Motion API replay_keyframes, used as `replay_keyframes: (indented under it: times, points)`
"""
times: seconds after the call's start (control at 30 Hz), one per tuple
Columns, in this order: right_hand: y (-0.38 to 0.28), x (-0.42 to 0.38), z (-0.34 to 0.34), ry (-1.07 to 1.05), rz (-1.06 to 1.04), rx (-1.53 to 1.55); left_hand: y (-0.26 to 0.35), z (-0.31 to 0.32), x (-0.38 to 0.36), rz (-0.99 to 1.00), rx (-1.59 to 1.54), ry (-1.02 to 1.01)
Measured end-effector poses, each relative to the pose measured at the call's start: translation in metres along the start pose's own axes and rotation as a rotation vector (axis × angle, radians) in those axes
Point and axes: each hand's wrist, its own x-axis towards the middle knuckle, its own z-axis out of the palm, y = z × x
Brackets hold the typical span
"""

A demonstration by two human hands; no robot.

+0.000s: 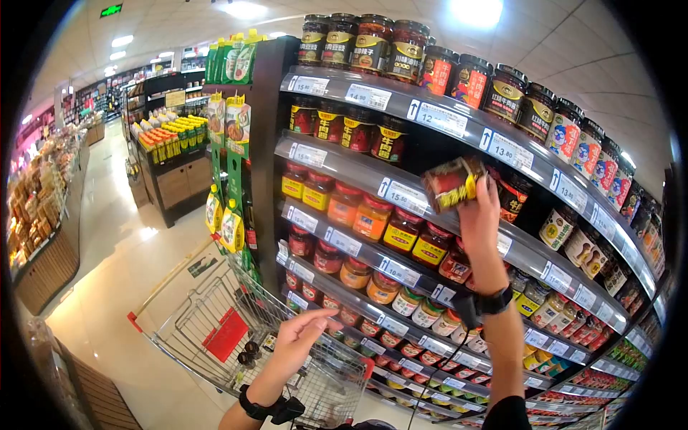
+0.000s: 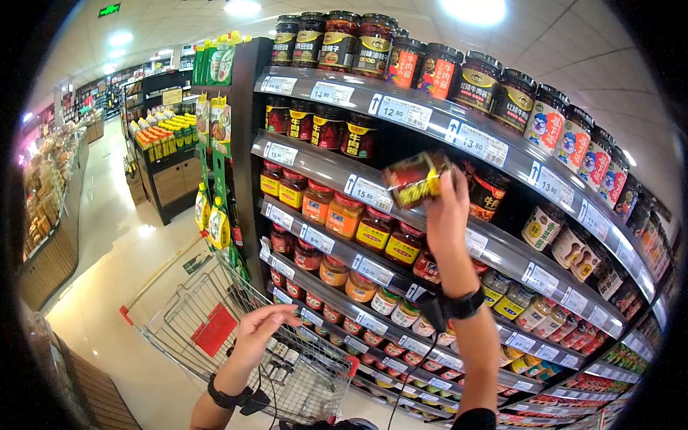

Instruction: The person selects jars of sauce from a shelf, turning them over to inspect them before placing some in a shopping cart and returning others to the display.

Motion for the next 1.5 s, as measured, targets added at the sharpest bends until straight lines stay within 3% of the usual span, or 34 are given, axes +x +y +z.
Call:
replay_keyframes:
  times: [0.1,0.23,0.3,0.37,0.43,0.67,1.03,1.2,1.43,1.47,1.5]
  points:
    - [-0.003,-0.05,0.014,-0.151,0.02,0.146,-0.001,0.013,0.004,0.081,-0.064,-0.052]
    - [0.021,-0.101,0.033,-0.142,0.575,0.585,0.012,0.052,0.012,0.303,0.072,0.024]
    - [0.032,-0.117,0.05,-0.244,0.733,0.762,0.016,0.068,0.01,0.424,0.229,0.172]
    - [0.041,-0.131,0.06,-0.243,0.806,0.906,0.016,0.072,0.007,0.617,0.569,0.312]
    - [0.053,-0.142,0.068,-0.33,0.831,1.071,0.011,0.076,0.004,0.689,0.66,0.418]
    - [0.049,-0.148,0.079,-0.385,0.855,1.063,0.004,0.072,-0.009,0.793,0.762,0.488]
    - [0.044,-0.141,0.071,-0.462,0.811,0.964,0.0,0.079,-0.014,0.832,0.801,0.374]
    - [0.036,-0.141,0.067,-0.375,0.846,0.861,-0.002,0.081,-0.013,0.844,0.806,0.356]
    - [0.039,-0.146,0.044,-0.407,0.774,0.682,-0.021,0.073,-0.016,0.714,0.728,0.3]
    - [0.032,-0.148,0.049,-0.266,0.807,0.527,-0.025,0.073,-0.016,0.716,0.737,0.286]
    - [0.031,-0.149,0.045,-0.254,0.804,0.516,-0.028,0.073,-0.017,0.714,0.728,0.275]
